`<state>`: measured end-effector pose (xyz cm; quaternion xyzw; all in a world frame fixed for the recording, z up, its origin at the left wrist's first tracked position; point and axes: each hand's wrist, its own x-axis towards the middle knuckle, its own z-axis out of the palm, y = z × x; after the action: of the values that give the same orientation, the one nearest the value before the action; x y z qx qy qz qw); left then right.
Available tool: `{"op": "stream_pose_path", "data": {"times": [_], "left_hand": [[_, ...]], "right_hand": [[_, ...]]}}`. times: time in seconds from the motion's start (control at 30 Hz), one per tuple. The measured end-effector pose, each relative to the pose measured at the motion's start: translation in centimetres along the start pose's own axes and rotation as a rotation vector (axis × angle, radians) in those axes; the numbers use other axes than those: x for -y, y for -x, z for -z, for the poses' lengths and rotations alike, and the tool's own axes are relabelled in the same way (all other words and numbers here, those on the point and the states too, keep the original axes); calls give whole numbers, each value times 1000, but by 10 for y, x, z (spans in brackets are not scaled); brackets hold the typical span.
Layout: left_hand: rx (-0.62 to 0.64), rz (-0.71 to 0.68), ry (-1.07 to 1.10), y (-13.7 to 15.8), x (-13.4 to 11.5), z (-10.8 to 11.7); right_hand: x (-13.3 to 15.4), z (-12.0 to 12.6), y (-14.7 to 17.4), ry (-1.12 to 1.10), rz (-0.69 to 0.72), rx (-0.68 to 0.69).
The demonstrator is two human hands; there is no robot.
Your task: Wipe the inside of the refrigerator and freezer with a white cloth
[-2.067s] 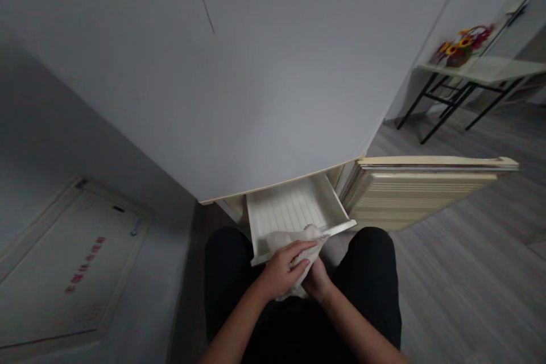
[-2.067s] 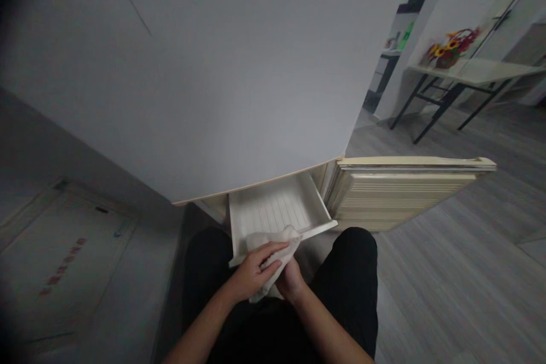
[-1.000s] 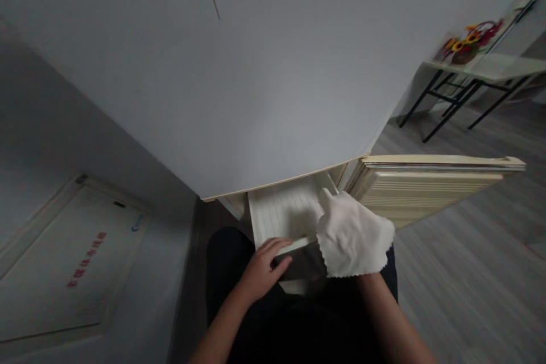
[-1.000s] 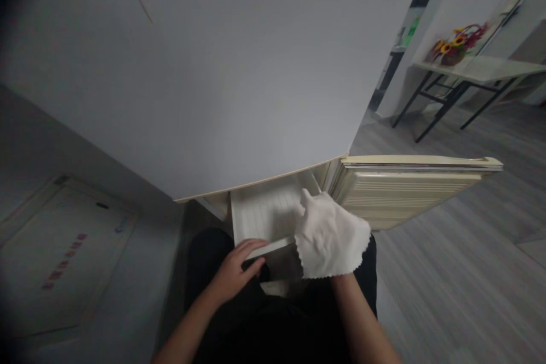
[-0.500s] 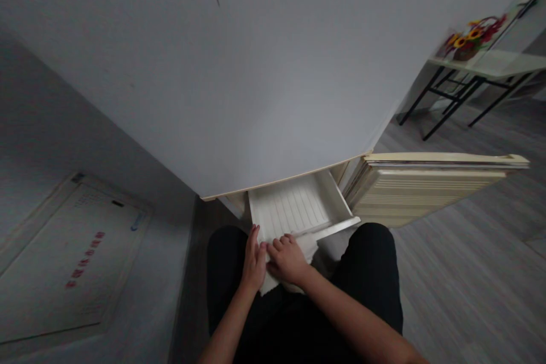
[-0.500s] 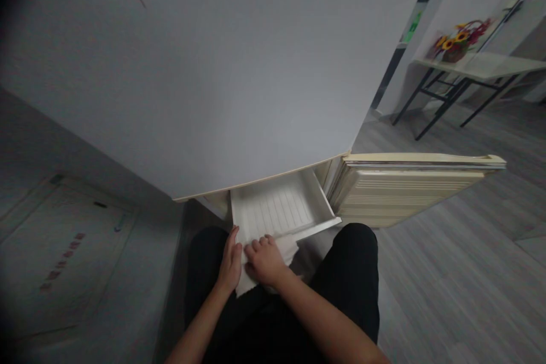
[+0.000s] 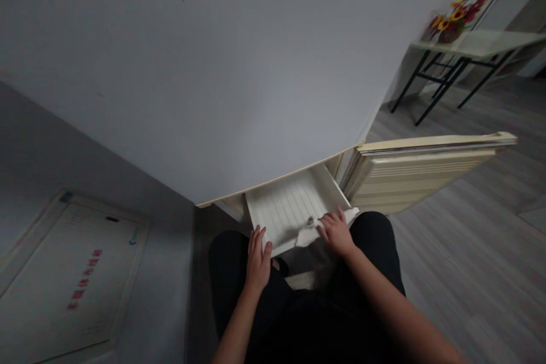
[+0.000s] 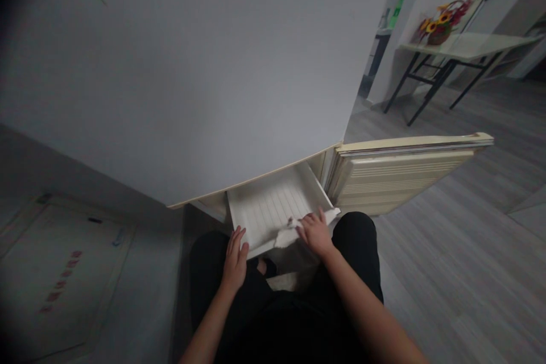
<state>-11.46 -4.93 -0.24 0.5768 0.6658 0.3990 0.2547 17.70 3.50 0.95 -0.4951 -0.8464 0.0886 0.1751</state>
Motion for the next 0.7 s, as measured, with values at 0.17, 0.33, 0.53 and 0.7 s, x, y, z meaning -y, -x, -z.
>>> {"op": "stream_pose_path", "data": {"times": [0.17,0.33,0.53,0.7], "left_hand": [[25,-17,-55,-1,1,2],[23,-46,-131,-3,1,2],[-36,-173,-303,-2,-3,-3],[-35,-205,-364,-1,-5,-1]], "right_hand": [[-55,9,11,-46,-284,-224],[-61,-13,5,-191,-340,-475],[-71,-21,-2,-487,-831,-703],[-66,-16,4,-585,-650,-485]]}}
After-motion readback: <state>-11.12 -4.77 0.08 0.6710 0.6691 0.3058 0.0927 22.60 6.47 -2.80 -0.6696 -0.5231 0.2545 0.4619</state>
